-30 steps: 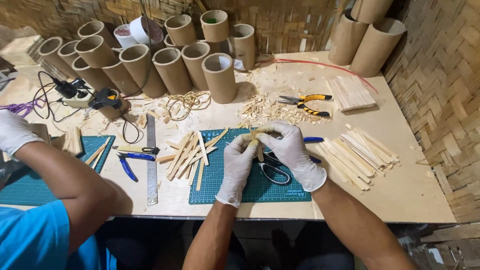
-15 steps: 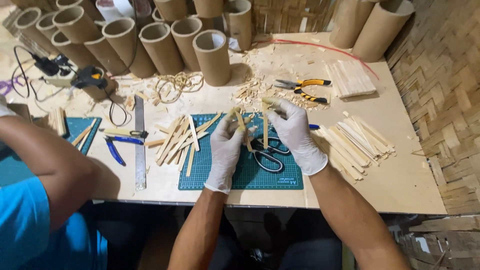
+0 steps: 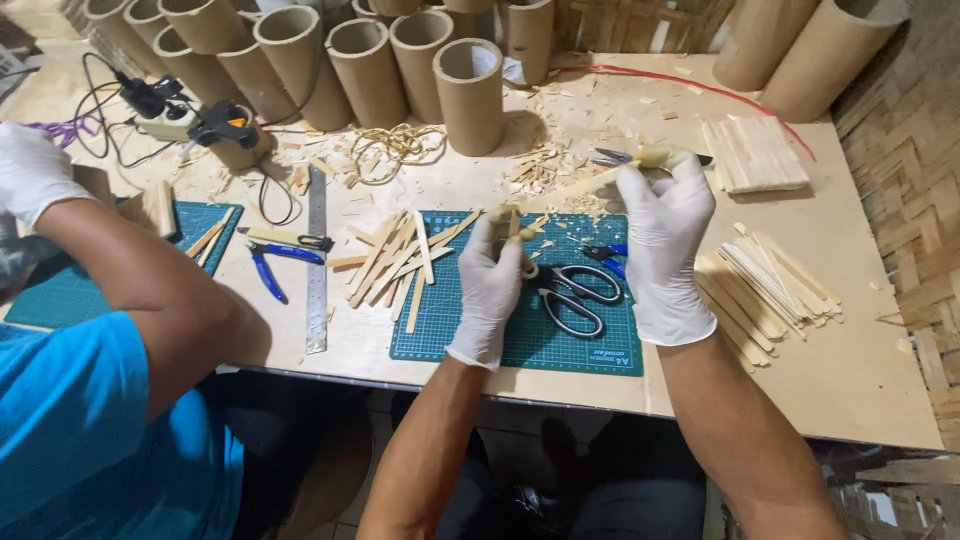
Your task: A person uses scissors to cut small wooden sticks into shorter pieces on a cutting mat in a workshop.
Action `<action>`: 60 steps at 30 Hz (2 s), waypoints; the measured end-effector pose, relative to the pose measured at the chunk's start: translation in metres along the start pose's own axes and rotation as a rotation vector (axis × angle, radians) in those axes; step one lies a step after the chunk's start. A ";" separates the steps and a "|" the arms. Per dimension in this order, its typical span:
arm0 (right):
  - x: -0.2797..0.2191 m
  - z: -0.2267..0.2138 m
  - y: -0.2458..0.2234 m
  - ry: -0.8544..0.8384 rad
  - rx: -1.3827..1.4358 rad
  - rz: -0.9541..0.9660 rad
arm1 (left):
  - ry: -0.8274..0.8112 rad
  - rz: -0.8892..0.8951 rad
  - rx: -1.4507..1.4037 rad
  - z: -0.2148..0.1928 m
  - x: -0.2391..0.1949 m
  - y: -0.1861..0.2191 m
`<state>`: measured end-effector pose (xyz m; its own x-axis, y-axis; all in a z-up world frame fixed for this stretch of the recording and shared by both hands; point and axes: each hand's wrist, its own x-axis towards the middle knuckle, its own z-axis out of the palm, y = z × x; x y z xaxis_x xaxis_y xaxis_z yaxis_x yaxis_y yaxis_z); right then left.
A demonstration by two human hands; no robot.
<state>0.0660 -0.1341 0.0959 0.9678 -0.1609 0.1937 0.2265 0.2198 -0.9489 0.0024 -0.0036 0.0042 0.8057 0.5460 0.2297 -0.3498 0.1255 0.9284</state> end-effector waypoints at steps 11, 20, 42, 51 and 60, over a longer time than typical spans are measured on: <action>-0.006 0.074 0.032 -0.462 -0.215 -0.160 | -0.033 -0.002 0.135 -0.013 0.005 -0.010; 0.027 -0.069 -0.005 -0.445 -0.684 -0.240 | -0.009 0.007 0.119 -0.005 -0.003 0.008; -0.003 -0.241 0.102 0.043 -1.667 -0.658 | -0.026 -0.241 1.521 -0.080 0.032 0.022; -0.009 -0.236 0.091 0.078 -1.674 -0.669 | 0.171 0.080 1.199 -0.084 0.050 0.018; -0.006 -0.237 0.096 0.080 -1.707 -0.688 | -0.032 -0.119 -0.032 0.003 0.036 0.004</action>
<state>0.0555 -0.3402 -0.0556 0.7450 0.1595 0.6478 0.1383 -0.9868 0.0840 0.0314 0.0145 0.0166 0.8570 0.4993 0.1277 -0.2651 0.2146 0.9400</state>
